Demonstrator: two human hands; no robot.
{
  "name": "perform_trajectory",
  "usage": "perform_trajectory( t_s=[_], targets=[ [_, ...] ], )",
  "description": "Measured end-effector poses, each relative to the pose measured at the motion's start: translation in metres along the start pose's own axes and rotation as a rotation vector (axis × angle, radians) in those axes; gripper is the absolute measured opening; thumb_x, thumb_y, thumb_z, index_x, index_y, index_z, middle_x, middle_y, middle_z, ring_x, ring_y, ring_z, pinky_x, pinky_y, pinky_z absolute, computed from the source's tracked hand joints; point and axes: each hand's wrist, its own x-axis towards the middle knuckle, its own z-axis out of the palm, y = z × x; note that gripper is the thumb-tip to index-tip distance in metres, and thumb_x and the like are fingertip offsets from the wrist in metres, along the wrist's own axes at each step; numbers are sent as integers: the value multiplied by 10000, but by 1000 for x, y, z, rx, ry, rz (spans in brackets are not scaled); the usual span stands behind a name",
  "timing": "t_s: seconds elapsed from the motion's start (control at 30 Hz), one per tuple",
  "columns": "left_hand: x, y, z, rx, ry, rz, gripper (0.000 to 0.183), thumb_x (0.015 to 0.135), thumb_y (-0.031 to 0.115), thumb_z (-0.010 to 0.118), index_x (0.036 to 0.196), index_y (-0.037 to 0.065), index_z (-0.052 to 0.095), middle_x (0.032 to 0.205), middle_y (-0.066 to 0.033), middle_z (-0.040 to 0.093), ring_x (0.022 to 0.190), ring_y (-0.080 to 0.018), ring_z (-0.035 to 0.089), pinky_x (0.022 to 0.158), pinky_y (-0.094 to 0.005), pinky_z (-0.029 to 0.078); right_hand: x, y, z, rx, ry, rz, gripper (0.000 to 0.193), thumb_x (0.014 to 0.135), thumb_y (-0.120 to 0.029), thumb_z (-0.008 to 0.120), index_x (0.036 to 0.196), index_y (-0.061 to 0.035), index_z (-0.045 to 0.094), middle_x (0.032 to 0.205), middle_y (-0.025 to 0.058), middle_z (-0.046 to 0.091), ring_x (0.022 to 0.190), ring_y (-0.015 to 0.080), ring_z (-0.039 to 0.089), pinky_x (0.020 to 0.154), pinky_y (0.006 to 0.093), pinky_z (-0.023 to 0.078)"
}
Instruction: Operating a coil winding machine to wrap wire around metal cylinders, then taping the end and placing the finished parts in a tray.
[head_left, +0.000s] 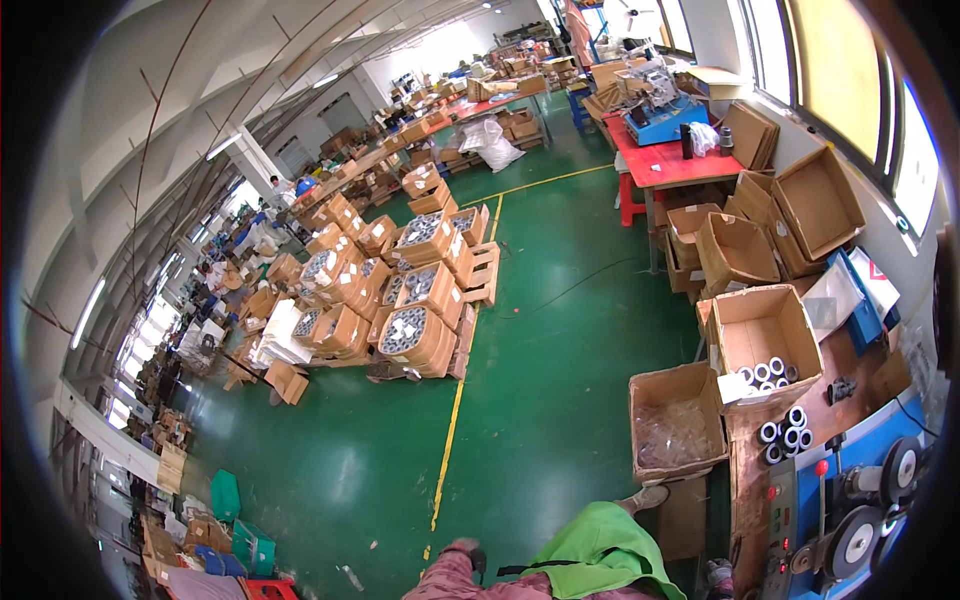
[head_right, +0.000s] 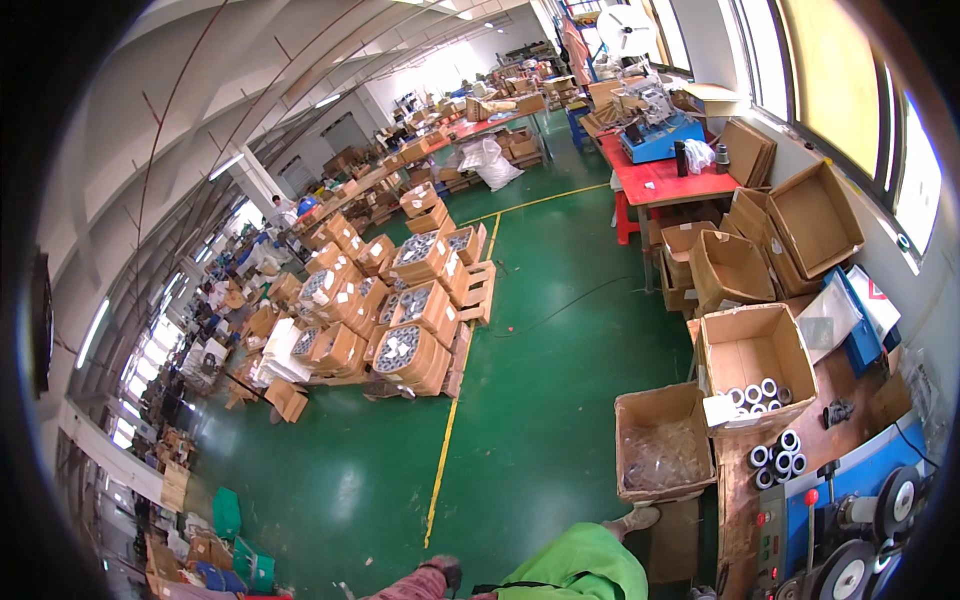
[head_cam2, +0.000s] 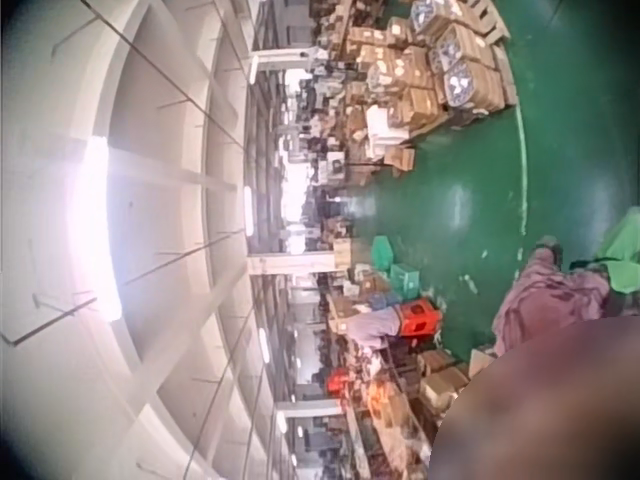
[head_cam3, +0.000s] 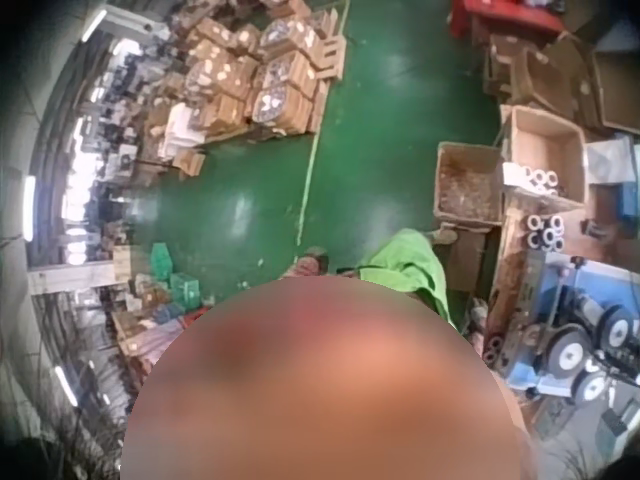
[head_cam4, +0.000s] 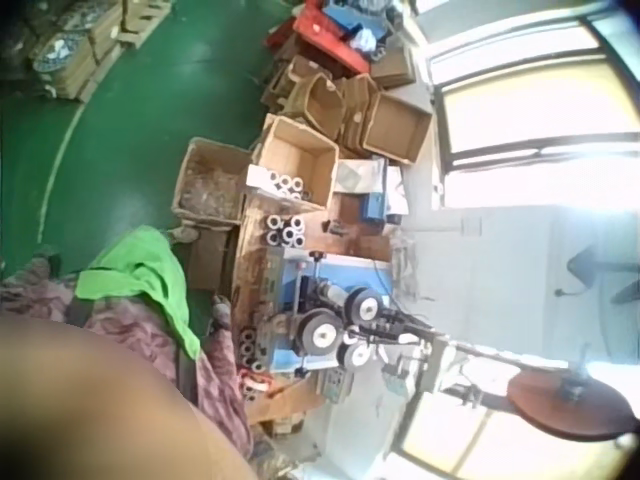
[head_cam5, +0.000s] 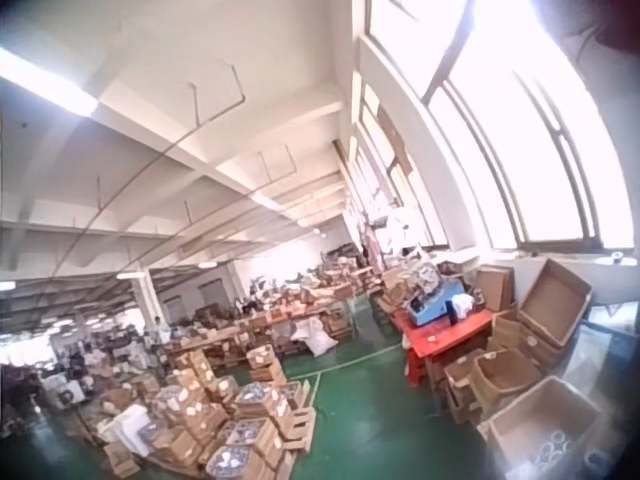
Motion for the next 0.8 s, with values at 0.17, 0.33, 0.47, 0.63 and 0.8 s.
perform_trajectory(
  t_s=[0.17, 0.33, 0.47, 0.63, 0.8],
  targets=[
    [33, 72, -146, 366, 201, 192, 321, 710, 316, 572, 898, 64, 638, 982, -162, 615, 907, -313, 596, 774, -394, 489, -37, -72, -31, 166, 19, 143, 223, 852, -224, 546, 958, -33, 590, 884, 94, 585, 781, 199, 512, 691, 316, 426],
    [169, 159, -208, 339, 620, 589, 122, 714, 178, 552, 764, 83, 611, 747, -150, 614, 685, -315, 593, 590, -399, 480, -44, -37, -25, 319, 96, 262, 190, 875, -209, 502, 779, -73, 592, 686, 31, 568, 557, 128, 491, 460, 281, 389],
    [141, 268, -254, -575, 352, 671, 305, 749, 307, 513, 885, 52, 611, 812, -138, 617, 725, -297, 582, 643, -391, 465, -69, 143, 49, 304, 68, 239, 233, 882, -202, 485, 708, -89, 593, 610, 8, 561, 473, 102, 484, 376, 269, 377],
    [116, 307, -272, -211, 428, 923, 338, 773, 329, 496, 955, 71, 615, 903, -163, 620, 826, -341, 583, 734, -406, 459, 2, 71, 26, 218, 56, 75, 209, 867, -197, 495, 717, -92, 595, 627, 17, 564, 497, 118, 486, 417, 277, 388],
    [155, 186, -260, -398, 402, 791, 333, 775, 308, 489, 871, 13, 608, 733, -144, 597, 612, -248, 569, 586, -376, 458, 34, 9, 37, 182, 75, -48, 185, 852, -192, 504, 725, -94, 597, 643, 25, 567, 522, 133, 488, 458, 285, 398]
  ],
)
